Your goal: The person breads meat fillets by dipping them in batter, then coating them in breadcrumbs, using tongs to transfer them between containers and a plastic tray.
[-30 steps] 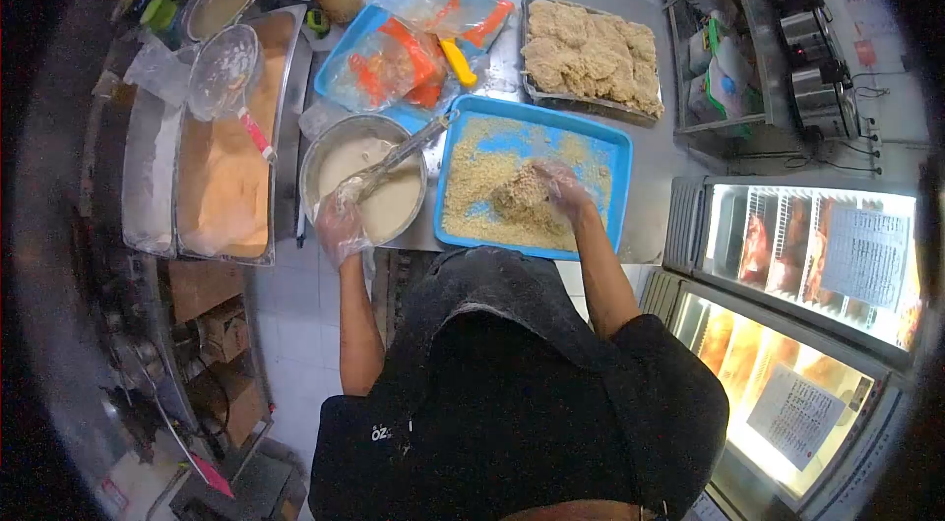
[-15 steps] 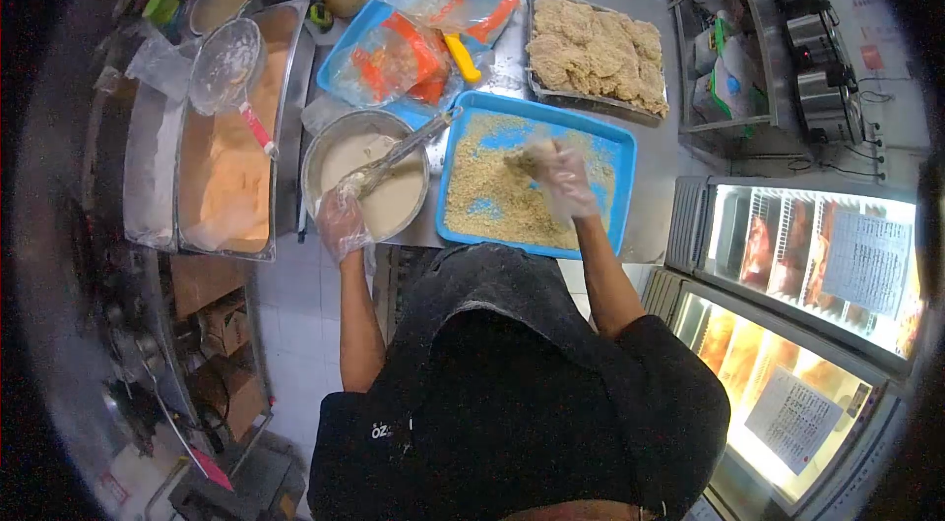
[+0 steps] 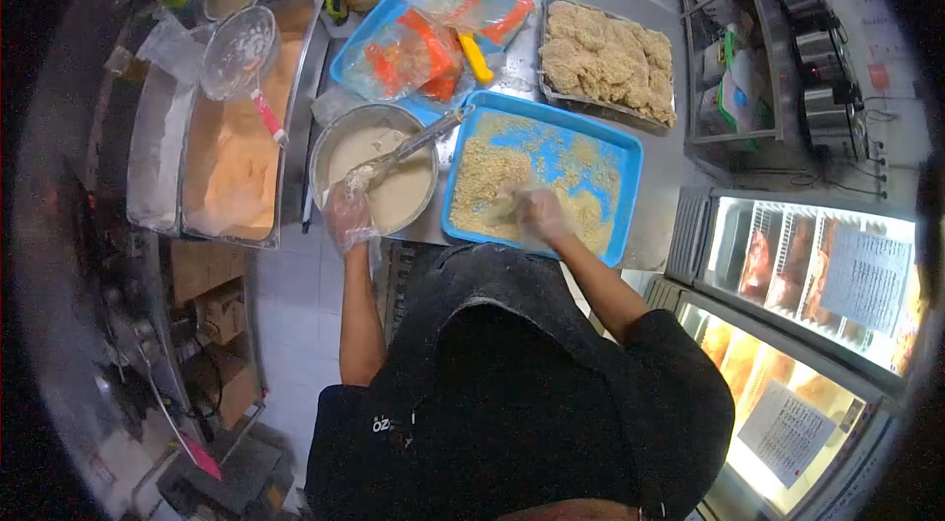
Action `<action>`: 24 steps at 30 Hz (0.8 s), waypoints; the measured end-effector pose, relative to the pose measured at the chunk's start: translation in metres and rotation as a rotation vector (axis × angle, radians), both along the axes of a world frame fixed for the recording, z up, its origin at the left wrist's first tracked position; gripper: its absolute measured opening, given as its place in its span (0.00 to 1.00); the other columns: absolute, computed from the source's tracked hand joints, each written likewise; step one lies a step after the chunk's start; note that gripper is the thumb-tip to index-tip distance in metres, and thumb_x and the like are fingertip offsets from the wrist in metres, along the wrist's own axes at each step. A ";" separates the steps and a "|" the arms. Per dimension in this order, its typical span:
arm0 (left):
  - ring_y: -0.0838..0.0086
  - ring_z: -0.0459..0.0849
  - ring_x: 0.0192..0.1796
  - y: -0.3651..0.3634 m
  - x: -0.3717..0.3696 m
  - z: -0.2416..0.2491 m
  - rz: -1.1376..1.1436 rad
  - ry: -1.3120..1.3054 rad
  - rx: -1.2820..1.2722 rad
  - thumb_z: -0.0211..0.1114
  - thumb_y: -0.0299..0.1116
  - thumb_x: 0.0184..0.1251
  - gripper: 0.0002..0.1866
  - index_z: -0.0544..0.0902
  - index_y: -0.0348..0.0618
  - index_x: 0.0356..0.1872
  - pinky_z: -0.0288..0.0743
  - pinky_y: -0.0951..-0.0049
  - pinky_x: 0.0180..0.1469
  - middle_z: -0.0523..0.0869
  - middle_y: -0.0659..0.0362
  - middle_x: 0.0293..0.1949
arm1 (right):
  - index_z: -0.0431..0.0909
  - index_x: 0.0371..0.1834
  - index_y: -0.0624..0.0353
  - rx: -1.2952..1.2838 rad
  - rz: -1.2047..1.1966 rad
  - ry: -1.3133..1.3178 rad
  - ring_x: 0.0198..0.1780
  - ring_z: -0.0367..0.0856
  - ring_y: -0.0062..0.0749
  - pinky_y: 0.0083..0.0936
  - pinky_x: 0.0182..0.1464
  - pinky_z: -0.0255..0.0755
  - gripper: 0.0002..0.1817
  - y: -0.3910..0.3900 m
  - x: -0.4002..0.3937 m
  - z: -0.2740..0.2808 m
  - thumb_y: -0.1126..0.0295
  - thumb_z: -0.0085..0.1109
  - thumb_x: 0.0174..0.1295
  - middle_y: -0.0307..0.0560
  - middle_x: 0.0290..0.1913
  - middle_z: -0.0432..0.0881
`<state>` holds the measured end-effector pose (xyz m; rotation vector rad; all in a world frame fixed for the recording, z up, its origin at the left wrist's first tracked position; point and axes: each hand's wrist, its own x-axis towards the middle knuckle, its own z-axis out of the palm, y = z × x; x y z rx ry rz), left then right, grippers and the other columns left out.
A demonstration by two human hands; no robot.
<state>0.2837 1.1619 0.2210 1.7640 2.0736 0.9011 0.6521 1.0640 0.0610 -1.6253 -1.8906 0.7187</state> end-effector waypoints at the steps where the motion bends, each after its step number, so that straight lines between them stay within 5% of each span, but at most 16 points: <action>1: 0.55 0.81 0.36 0.001 0.001 -0.002 0.017 -0.036 -0.011 0.60 0.32 0.51 0.11 0.80 0.38 0.35 0.74 0.62 0.38 0.81 0.47 0.33 | 0.76 0.39 0.59 -0.077 -0.065 0.108 0.39 0.76 0.39 0.31 0.41 0.69 0.11 0.006 0.013 0.012 0.65 0.52 0.58 0.49 0.36 0.78; 4: 0.56 0.81 0.37 0.001 -0.008 -0.029 -0.017 -0.011 0.110 0.60 0.33 0.51 0.12 0.80 0.39 0.36 0.75 0.63 0.39 0.82 0.48 0.33 | 0.76 0.30 0.59 -0.138 -0.119 0.629 0.28 0.71 0.23 0.24 0.31 0.66 0.08 0.039 0.047 0.046 0.65 0.57 0.57 0.36 0.25 0.74; 7: 0.56 0.81 0.36 0.001 -0.003 -0.013 0.001 -0.035 0.067 0.60 0.33 0.51 0.13 0.80 0.40 0.37 0.75 0.64 0.39 0.82 0.49 0.34 | 0.76 0.27 0.58 -0.402 -0.427 0.773 0.26 0.70 0.21 0.22 0.31 0.66 0.08 0.052 0.045 0.161 0.66 0.61 0.54 0.33 0.25 0.74; 10: 0.56 0.81 0.36 0.001 0.001 0.000 -0.019 -0.029 0.032 0.61 0.32 0.50 0.13 0.80 0.41 0.38 0.74 0.65 0.39 0.82 0.49 0.33 | 0.75 0.28 0.57 -0.309 -0.368 0.675 0.24 0.67 0.20 0.21 0.27 0.62 0.09 0.050 0.066 0.165 0.64 0.58 0.55 0.35 0.24 0.73; 13: 0.56 0.80 0.35 0.001 0.003 0.007 -0.001 -0.033 -0.024 0.61 0.31 0.50 0.12 0.79 0.40 0.38 0.74 0.64 0.38 0.81 0.49 0.32 | 0.78 0.30 0.56 -0.262 -0.433 0.984 0.28 0.70 0.19 0.18 0.31 0.64 0.07 0.046 0.067 0.162 0.65 0.60 0.55 0.34 0.28 0.75; 17: 0.56 0.80 0.42 -0.002 0.003 0.007 0.042 -0.058 -0.100 0.60 0.32 0.53 0.15 0.79 0.37 0.42 0.72 0.65 0.45 0.81 0.46 0.39 | 0.75 0.31 0.57 -0.042 -0.223 0.839 0.29 0.70 0.20 0.20 0.30 0.63 0.11 0.046 0.089 0.120 0.61 0.60 0.55 0.37 0.30 0.74; 19: 0.56 0.80 0.42 -0.001 0.000 0.007 -0.058 -0.019 -0.047 0.60 0.31 0.53 0.15 0.79 0.36 0.42 0.72 0.65 0.46 0.81 0.46 0.40 | 0.78 0.32 0.58 -0.135 -0.420 0.976 0.31 0.71 0.21 0.19 0.34 0.66 0.10 0.048 0.074 0.153 0.63 0.62 0.54 0.38 0.34 0.77; 24: 0.55 0.80 0.41 0.002 -0.002 -0.009 0.027 -0.013 -0.050 0.61 0.34 0.53 0.15 0.79 0.35 0.39 0.73 0.64 0.45 0.82 0.46 0.37 | 0.74 0.34 0.60 -0.046 -0.168 1.175 0.30 0.70 0.21 0.19 0.34 0.65 0.09 0.064 0.111 0.163 0.69 0.60 0.54 0.37 0.30 0.74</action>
